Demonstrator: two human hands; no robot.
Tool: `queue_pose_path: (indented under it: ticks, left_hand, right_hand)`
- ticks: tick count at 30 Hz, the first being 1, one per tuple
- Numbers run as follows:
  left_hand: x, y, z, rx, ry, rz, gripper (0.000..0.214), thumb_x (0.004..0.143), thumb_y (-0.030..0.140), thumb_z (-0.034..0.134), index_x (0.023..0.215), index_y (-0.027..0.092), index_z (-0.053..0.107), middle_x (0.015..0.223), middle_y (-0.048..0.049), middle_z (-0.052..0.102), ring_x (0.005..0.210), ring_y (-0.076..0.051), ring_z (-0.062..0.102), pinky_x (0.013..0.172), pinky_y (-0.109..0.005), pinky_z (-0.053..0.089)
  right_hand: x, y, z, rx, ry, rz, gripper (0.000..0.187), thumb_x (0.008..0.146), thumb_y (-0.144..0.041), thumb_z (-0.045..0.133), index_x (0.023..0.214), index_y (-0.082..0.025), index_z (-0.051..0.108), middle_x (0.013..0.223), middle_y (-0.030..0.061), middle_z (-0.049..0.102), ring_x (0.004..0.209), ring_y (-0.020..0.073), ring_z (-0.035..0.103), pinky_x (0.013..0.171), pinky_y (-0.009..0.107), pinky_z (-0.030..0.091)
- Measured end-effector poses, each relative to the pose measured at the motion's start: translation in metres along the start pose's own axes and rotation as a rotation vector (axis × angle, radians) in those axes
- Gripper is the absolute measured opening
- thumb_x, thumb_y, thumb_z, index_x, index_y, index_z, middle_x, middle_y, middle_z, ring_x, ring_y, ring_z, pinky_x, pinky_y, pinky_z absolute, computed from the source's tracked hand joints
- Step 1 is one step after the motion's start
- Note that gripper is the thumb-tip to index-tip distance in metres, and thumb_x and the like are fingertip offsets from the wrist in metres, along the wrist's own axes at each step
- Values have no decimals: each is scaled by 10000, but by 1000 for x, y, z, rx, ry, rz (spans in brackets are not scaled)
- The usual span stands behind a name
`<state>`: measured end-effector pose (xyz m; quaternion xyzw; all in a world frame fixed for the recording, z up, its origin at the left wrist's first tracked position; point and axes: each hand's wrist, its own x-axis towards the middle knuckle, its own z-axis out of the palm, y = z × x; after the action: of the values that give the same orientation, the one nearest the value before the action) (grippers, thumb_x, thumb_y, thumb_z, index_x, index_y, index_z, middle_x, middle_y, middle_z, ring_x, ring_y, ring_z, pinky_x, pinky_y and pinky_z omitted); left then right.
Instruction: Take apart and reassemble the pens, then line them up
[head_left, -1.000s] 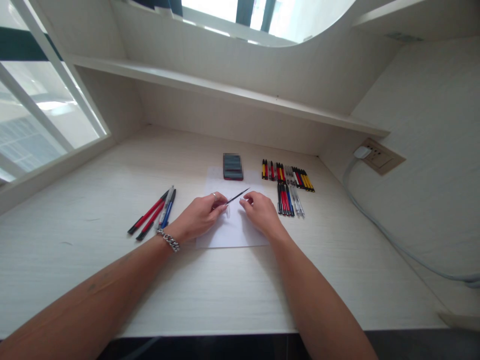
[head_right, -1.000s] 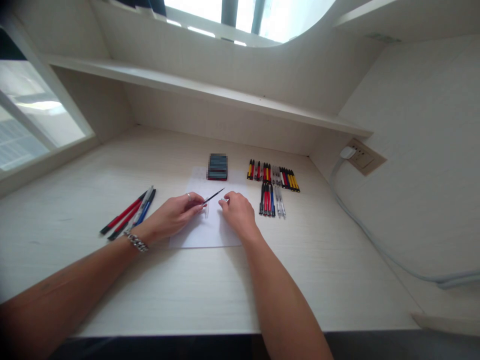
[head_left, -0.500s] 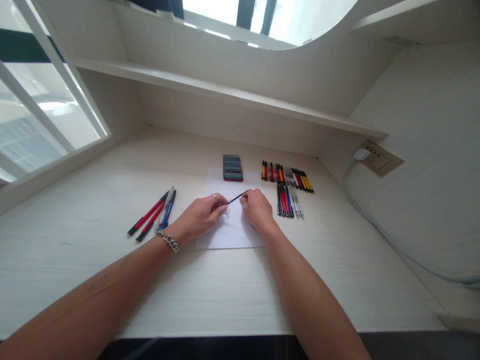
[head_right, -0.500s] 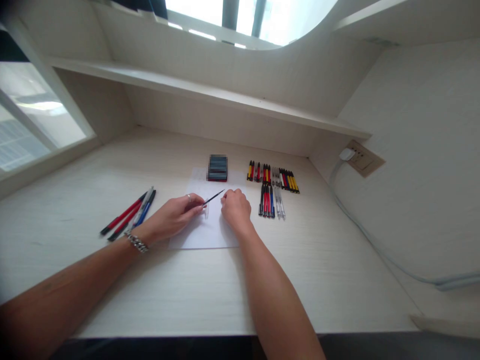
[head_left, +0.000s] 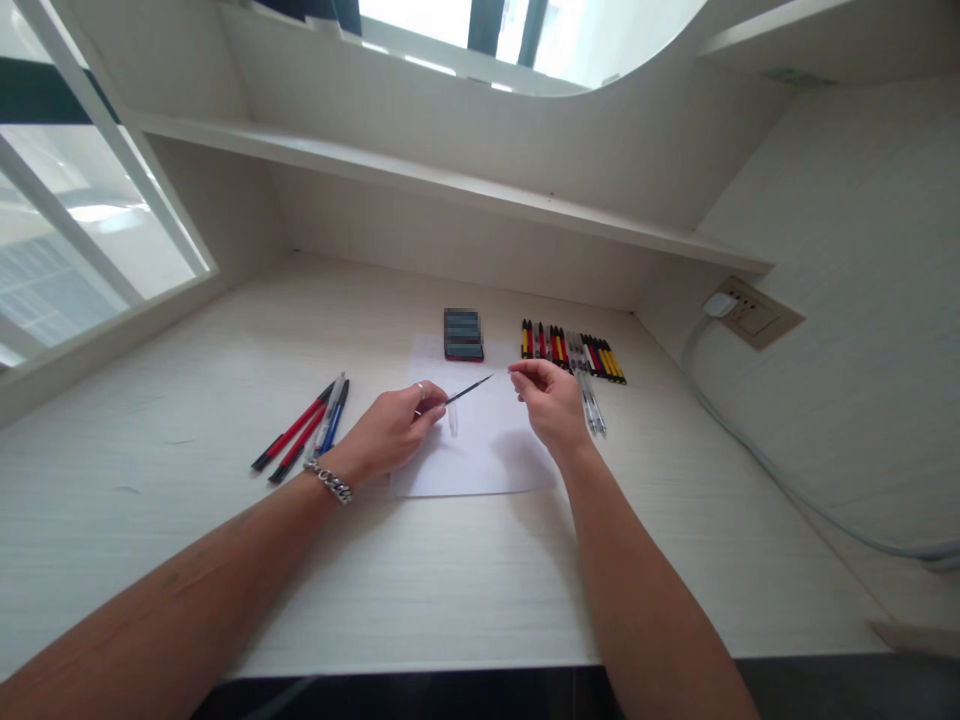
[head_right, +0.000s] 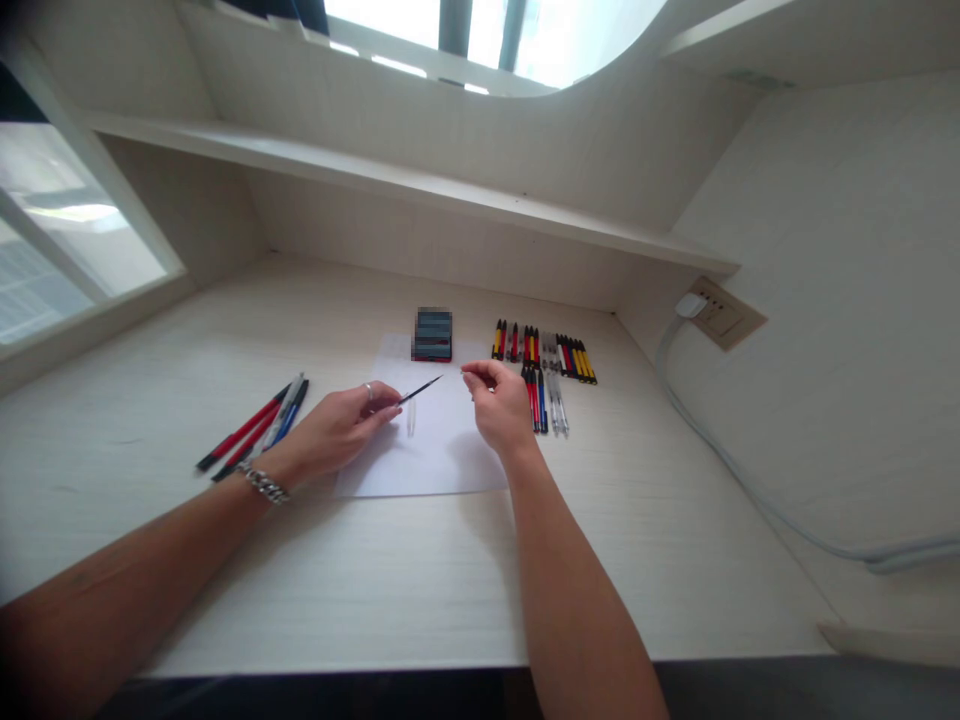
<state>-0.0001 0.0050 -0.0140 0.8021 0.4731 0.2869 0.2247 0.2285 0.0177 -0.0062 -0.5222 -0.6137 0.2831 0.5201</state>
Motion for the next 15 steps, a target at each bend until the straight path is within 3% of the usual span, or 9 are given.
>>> queue_pose_path:
  ticks: [7, 15]
  left_hand:
    - [0, 0, 0, -2, -13, 22, 215, 895, 313, 454, 967, 213, 631, 899, -29, 691, 782, -177, 613, 703, -276, 433]
    - [0, -2, 0, 7, -18, 18, 214, 888, 306, 460, 967, 214, 637, 923, -34, 696, 806, -181, 620, 711, -273, 442]
  right_hand:
    - [-5, -10, 1, -42, -68, -117, 183, 837, -280, 544, 894, -185, 691, 848, 52, 638, 688, 141, 559, 610, 271, 460]
    - [-7, -9, 2, -100, -105, -152, 167, 856, -249, 524, 876, -199, 681, 882, 47, 630, 743, 150, 572, 656, 281, 465]
